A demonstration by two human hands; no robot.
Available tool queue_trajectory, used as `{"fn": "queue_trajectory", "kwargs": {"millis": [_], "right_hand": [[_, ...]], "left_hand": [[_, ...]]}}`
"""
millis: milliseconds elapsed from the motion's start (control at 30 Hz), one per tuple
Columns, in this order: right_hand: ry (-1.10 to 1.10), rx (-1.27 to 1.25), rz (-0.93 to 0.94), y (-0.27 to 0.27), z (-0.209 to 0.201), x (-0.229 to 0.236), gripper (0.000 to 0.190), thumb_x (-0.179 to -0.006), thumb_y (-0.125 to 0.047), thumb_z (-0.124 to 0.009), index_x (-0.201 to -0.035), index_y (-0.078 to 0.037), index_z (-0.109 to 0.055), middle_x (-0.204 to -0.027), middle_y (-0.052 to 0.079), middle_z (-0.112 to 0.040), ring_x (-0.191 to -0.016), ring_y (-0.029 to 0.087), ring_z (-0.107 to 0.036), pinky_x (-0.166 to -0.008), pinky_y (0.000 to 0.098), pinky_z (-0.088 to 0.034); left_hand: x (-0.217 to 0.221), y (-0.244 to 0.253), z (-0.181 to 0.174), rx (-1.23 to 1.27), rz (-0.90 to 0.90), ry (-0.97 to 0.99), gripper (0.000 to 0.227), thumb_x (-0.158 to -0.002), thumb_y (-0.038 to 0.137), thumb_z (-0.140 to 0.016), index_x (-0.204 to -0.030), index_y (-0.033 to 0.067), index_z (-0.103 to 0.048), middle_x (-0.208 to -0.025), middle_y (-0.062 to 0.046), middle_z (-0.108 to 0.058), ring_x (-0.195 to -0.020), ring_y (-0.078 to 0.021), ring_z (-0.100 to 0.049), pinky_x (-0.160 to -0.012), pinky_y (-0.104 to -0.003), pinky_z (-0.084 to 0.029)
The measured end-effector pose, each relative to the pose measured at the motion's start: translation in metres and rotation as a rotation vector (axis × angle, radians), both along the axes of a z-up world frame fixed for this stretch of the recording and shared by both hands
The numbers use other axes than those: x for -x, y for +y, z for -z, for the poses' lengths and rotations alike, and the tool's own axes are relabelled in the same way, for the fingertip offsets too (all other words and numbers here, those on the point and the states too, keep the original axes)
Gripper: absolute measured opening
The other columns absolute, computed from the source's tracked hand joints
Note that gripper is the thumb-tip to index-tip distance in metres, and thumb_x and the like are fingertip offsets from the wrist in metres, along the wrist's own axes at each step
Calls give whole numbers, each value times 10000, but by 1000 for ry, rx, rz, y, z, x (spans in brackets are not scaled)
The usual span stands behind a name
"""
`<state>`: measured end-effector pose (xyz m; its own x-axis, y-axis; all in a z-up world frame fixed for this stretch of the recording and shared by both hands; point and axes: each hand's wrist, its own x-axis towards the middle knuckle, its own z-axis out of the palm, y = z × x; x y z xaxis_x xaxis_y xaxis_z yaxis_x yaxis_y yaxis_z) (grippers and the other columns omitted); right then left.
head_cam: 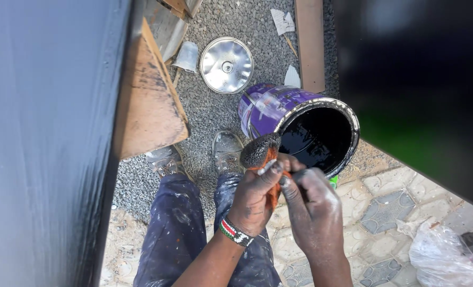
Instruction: Applying black paint to wooden furniture panels using a sponge and smoothing the finish
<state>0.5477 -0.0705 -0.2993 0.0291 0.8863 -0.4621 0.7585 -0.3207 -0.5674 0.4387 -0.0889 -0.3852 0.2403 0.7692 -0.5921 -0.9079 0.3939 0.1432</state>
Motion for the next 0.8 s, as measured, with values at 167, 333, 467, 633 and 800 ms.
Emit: {"fn": "queue_trajectory", "kwargs": {"millis": [167,333,467,633,800], "right_hand": [[181,0,-16,-3,-6,29,369,-1211,-202,-669,-871,-82,-590,-851,13,-550,-777,156,-546,-698,358,-496],[309,49,-2,-17,-1,30,375,-1222,-276,-619,-895,-94,-586,-872,-2,-564,-833,186,-521,-778,389,-500],[60,8,239,-22,-4,33,214,-1157,-273,-739,-1081,-89,-662,-1010,40,-640,-885,190,-631,-740,350,-593],[-321,-243,264,-20,-21,32,140,-1125,-189,-902,-1152,-72,-828,-926,75,-769,-803,237,-684,-698,409,-583],[-7,-5,119,2,-11,53,417,-1085,-345,-880,-813,-136,-642,-775,-24,-551,-764,152,-533,-698,353,-467]], "left_hand": [[22,2,5,184,-23,-144,325,-1169,372,-741,-1043,81,-671,-1044,-98,-680,-1061,-255,-681,-1065,-422,-549],[43,11,-11,144,-12,-122,436,-1145,503,-738,-1023,102,-618,-1010,-66,-621,-980,-214,-640,-1008,-387,-534],[51,14,-2,-74,-1,-9,377,-1166,481,-759,-1121,128,-636,-1093,-49,-636,-1082,-205,-658,-1057,-412,-554],[54,7,11,-117,16,132,423,-1201,509,-702,-1251,90,-677,-1219,-77,-651,-1166,-239,-653,-1094,-449,-545],[53,18,-5,-115,46,187,353,-1168,412,-746,-1245,72,-692,-1206,-68,-666,-1076,-203,-691,-1019,-388,-581]]}}
